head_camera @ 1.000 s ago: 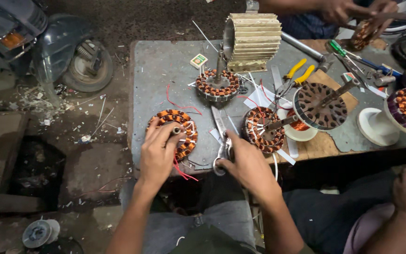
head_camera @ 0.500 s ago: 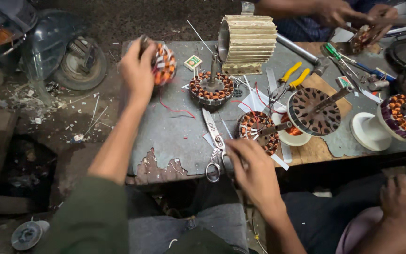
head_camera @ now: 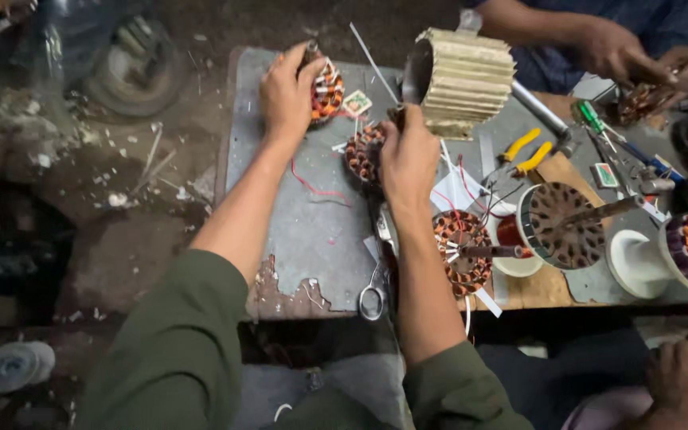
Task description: The person works on a circular stator, using shears to cut red wires and inserting white insulating sleeves into the slots. They repeatedly trim wire ends and place sleeves to organize the windings.
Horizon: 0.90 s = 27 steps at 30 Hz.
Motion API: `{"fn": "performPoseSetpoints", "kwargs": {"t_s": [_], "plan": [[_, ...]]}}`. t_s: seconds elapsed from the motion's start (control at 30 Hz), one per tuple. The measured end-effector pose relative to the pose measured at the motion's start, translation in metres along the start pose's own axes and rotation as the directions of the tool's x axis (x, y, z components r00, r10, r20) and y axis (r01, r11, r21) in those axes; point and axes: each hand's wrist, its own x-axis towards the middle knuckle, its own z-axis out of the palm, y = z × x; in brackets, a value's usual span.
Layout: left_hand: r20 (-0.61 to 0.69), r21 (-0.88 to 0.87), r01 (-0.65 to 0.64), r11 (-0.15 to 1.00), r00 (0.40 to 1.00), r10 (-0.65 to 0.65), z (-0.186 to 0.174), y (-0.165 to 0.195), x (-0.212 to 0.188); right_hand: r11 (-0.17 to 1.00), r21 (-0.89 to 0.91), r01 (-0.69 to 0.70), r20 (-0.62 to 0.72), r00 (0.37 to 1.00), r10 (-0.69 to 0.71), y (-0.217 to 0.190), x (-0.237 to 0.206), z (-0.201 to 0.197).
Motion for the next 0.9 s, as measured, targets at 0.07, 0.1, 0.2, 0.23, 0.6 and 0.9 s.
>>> {"fn": "performPoseSetpoints", "kwargs": {"t_s": [0.07,0.1,0.2,0.23,0.6,0.9], "plan": [[0.036,-0.039,0.042,0.998,0.999,-0.041,0.002,-0.009,-0.001,0.994,0.106,-0.021,-0.028,0.999,0.024,0.002,-0.005,-0.002],[0.045,-0.063,0.059,0.996,0.997,-0.056,0.004,-0.013,-0.001,0.993,0.114,-0.004,-0.090,0.996,0.014,0.003,-0.004,-0.006],[0.019,-0.085,0.016,0.996,1.000,-0.015,0.009,-0.024,-0.003,0.960,0.255,0.119,-0.238,0.970,-0.057,-0.001,0.003,-0.025],[0.030,-0.104,-0.001,0.995,1.000,0.004,0.009,-0.028,-0.005,0.910,0.363,0.199,-0.284,0.954,-0.095,-0.004,0.008,-0.034],[0.210,-0.145,0.047,0.988,0.978,-0.016,0.004,-0.040,0.002,0.850,0.526,0.011,0.390,0.886,-0.253,-0.061,-0.059,-0.081],[0.277,-0.168,0.108,0.980,0.959,-0.058,0.004,-0.023,0.000,0.814,0.579,-0.050,0.609,0.690,-0.391,-0.061,-0.084,-0.056]]}}
